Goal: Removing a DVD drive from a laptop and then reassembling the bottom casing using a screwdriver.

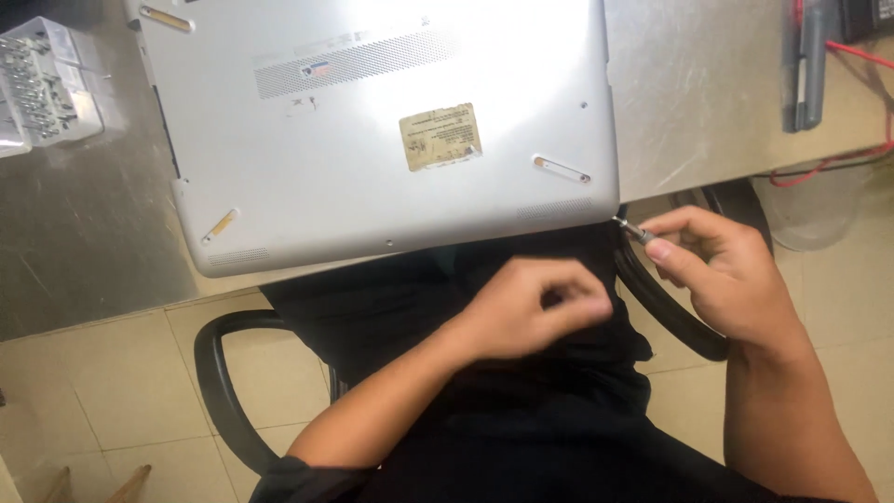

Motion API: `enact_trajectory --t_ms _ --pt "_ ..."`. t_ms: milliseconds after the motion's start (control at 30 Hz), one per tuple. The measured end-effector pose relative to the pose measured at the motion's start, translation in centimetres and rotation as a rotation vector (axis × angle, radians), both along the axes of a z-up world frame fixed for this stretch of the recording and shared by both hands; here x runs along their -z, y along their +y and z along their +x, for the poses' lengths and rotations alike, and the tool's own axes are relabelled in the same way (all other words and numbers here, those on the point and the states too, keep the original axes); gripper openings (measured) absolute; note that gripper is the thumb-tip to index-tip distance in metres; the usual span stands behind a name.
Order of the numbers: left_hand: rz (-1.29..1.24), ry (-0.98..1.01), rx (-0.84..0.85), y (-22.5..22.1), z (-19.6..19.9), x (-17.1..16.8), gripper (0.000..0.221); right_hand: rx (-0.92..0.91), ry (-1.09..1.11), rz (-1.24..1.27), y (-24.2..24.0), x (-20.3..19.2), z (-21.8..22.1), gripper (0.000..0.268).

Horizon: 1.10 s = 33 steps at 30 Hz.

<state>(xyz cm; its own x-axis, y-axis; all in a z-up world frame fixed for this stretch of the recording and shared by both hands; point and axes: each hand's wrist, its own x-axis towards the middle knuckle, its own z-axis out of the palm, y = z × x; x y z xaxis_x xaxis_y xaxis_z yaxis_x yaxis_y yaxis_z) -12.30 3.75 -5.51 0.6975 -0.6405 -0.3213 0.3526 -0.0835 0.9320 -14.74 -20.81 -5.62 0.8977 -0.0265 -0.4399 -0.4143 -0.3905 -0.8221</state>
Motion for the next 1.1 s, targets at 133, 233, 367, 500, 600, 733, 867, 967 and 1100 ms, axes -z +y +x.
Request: enact_trajectory --t_ms 133,233,367,500,600,733,867,967,1100 --pt "0.031 -0.664 0.163 1.9 1.9 -4.5 0.015 0.04 0.018 0.128 -0.7 2.5 -0.8 0.011" --pt "0.048 -0.861 0.158 3.1 4.0 -6.7 0.016 0.039 0.012 0.132 -0.2 1.7 -0.5 0.013" --pt "0.37 -1.222 0.127 3.1 6.6 -6.2 0.031 -0.051 0.019 -0.059 -0.2 0.0 0.4 0.014" --pt "0.521 -1.393 0.224 1.1 8.8 -5.0 0.057 -0.151 -0.105 -0.141 -0.5 -1.0 1.1 0.015" --pt "0.57 -1.465 0.418 -0.8 10.6 -3.9 0.051 -0.248 -0.159 -0.296 -0.5 -1.9 1.1 0.015" --pt "0.184 -1.435 0.577 -2.0 13.5 -3.4 0.039 -0.192 -0.16 -0.295 0.3 -2.4 0.5 0.015" --pt "0.145 -1.433 0.653 -2.0 14.2 -3.9 0.04 -0.208 -0.288 -0.326 0.8 -2.9 0.3 0.012" --pt "0.155 -1.44 0.646 -2.4 14.2 -4.1 0.03 -0.282 -0.404 -0.41 0.9 -3.8 0.1 0.009" --pt "0.228 -1.437 0.666 -3.0 13.5 -4.4 0.027 -0.284 -0.504 -0.663 1.6 -3.6 -1.3 0.005"
